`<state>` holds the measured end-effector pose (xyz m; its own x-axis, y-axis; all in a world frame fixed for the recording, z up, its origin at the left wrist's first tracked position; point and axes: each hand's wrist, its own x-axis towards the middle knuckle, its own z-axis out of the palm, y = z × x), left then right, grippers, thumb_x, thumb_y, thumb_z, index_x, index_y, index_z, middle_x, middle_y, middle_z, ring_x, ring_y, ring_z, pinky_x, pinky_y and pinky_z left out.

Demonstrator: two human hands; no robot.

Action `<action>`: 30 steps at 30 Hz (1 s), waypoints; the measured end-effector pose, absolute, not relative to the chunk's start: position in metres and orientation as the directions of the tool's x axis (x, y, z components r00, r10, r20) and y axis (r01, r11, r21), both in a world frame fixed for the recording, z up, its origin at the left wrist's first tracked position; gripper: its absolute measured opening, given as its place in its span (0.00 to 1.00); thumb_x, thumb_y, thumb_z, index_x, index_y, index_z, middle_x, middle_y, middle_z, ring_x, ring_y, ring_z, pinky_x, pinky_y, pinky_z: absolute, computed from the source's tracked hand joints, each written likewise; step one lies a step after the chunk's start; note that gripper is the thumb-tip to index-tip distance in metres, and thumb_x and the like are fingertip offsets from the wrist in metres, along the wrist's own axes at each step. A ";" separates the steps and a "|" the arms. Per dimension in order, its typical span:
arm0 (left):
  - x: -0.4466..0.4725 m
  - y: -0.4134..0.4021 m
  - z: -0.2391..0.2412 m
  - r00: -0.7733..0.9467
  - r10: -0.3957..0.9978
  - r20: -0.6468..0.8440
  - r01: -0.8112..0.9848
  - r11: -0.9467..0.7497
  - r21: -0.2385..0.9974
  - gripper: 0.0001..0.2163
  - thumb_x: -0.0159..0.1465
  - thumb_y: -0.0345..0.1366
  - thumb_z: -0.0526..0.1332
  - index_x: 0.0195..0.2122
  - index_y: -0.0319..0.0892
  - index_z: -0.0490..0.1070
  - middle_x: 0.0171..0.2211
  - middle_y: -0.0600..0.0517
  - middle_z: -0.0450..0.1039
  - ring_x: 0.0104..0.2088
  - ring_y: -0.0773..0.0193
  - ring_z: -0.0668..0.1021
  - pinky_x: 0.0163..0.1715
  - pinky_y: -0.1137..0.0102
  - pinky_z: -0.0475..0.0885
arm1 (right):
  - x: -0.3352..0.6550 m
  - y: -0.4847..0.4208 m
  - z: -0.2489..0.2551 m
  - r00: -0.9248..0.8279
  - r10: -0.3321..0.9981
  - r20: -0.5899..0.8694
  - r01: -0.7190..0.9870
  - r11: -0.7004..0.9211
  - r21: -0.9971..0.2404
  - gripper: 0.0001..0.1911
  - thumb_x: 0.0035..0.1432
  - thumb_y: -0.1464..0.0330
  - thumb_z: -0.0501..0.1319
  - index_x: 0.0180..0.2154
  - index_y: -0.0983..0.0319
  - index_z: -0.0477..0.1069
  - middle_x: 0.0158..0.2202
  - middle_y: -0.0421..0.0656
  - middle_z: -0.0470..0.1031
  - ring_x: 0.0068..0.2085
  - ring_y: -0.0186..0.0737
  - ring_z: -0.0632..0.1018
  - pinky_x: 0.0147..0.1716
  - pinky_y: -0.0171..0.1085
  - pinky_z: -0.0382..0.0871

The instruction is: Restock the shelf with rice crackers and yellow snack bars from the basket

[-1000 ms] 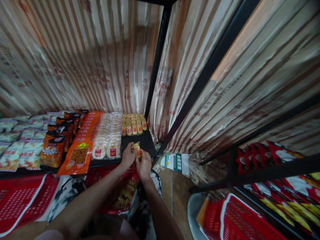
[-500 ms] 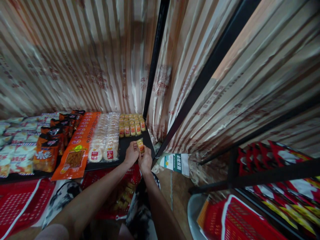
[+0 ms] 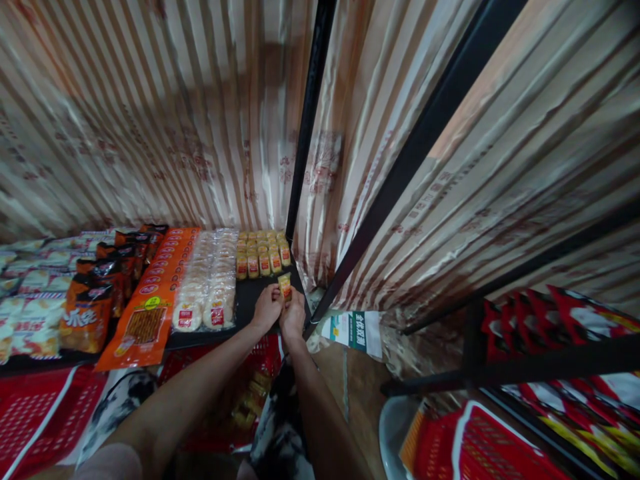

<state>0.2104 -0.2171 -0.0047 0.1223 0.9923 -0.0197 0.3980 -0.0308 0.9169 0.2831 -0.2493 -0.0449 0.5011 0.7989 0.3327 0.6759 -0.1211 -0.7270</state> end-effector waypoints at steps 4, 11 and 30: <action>0.216 -0.212 -0.010 0.124 0.992 -0.038 0.350 -0.008 0.937 0.14 0.56 0.25 0.57 0.43 0.40 0.70 0.42 0.48 0.74 0.39 0.67 0.76 0.46 0.70 0.69 | 0.287 -0.239 -0.046 0.524 0.778 0.348 0.653 -0.104 -0.750 0.22 0.56 0.71 0.49 0.53 0.65 0.63 0.45 0.52 0.69 0.37 0.40 0.74 0.36 0.37 0.68; 0.223 -0.201 -0.018 0.160 0.987 -0.027 0.309 -0.024 0.951 0.15 0.56 0.25 0.56 0.45 0.41 0.70 0.44 0.48 0.74 0.43 0.66 0.76 0.50 0.68 0.67 | 0.290 -0.226 -0.044 0.548 0.773 0.319 0.629 -0.129 -0.767 0.25 0.54 0.75 0.47 0.54 0.65 0.62 0.48 0.54 0.69 0.43 0.43 0.74 0.40 0.39 0.67; 0.241 -0.172 -0.010 0.192 0.977 -0.092 0.337 0.023 0.941 0.18 0.58 0.31 0.55 0.51 0.39 0.68 0.50 0.45 0.72 0.49 0.61 0.74 0.53 0.67 0.65 | 0.304 -0.180 -0.053 0.553 0.779 0.297 0.656 -0.187 -0.731 0.26 0.55 0.75 0.47 0.57 0.69 0.59 0.53 0.58 0.64 0.51 0.47 0.71 0.45 0.42 0.66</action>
<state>0.2409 -0.1724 -0.0101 0.1925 0.9770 -0.0923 0.3369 0.0225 0.9413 0.3039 -0.1799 -0.0531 0.5529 0.7786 0.2969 0.6560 -0.1870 -0.7313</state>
